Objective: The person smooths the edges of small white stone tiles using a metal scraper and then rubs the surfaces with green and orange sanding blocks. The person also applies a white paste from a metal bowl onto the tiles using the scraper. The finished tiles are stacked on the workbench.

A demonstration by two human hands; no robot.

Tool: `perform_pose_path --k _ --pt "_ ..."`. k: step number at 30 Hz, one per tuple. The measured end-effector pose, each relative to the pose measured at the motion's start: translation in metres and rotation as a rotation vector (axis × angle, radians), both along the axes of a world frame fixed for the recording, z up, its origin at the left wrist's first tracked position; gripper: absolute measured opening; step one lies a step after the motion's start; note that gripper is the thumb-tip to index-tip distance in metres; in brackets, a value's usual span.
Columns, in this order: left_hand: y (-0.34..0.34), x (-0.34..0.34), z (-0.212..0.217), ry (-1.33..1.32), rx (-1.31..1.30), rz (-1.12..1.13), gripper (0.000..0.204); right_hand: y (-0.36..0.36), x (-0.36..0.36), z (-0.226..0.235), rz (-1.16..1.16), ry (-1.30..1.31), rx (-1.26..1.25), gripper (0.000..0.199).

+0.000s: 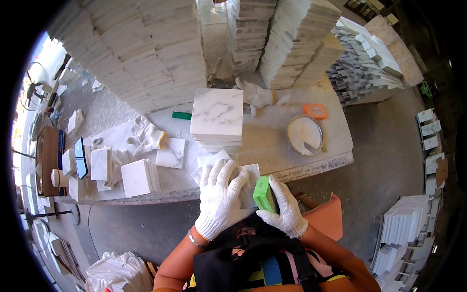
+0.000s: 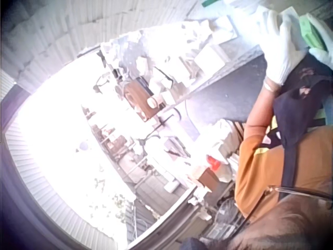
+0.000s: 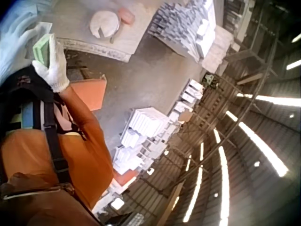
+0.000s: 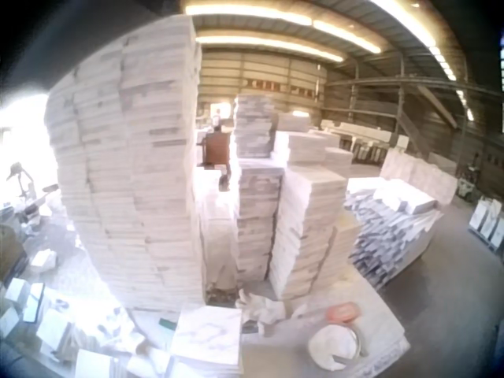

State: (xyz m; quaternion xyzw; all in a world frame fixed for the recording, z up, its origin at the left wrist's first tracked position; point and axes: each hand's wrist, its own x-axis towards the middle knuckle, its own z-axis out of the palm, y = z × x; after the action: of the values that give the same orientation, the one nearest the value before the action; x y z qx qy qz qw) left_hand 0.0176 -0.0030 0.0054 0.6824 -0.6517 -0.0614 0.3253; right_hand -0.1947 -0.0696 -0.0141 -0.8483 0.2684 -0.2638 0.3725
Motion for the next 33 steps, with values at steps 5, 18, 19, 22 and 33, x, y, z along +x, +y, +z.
perform_pose_path --k 5,18,19,22,33 --pt "-0.001 0.000 0.006 0.010 0.037 -0.026 0.076 -0.042 0.030 -0.020 -0.162 -0.086 0.140 0.080" --pt "0.001 0.002 0.003 0.004 0.081 -0.041 0.089 -0.076 0.042 -0.033 -0.184 -0.004 0.371 0.072" --pt "0.002 0.003 0.004 0.005 0.081 -0.043 0.089 -0.081 0.041 -0.042 -0.195 0.031 0.403 0.072" --pt "0.000 0.003 0.002 0.015 0.072 -0.046 0.091 -0.085 0.031 -0.056 -0.240 -0.020 0.308 0.074" --pt "0.004 0.004 -0.001 0.039 0.066 -0.025 0.096 -0.051 0.039 -0.011 0.034 0.152 -0.098 0.089"
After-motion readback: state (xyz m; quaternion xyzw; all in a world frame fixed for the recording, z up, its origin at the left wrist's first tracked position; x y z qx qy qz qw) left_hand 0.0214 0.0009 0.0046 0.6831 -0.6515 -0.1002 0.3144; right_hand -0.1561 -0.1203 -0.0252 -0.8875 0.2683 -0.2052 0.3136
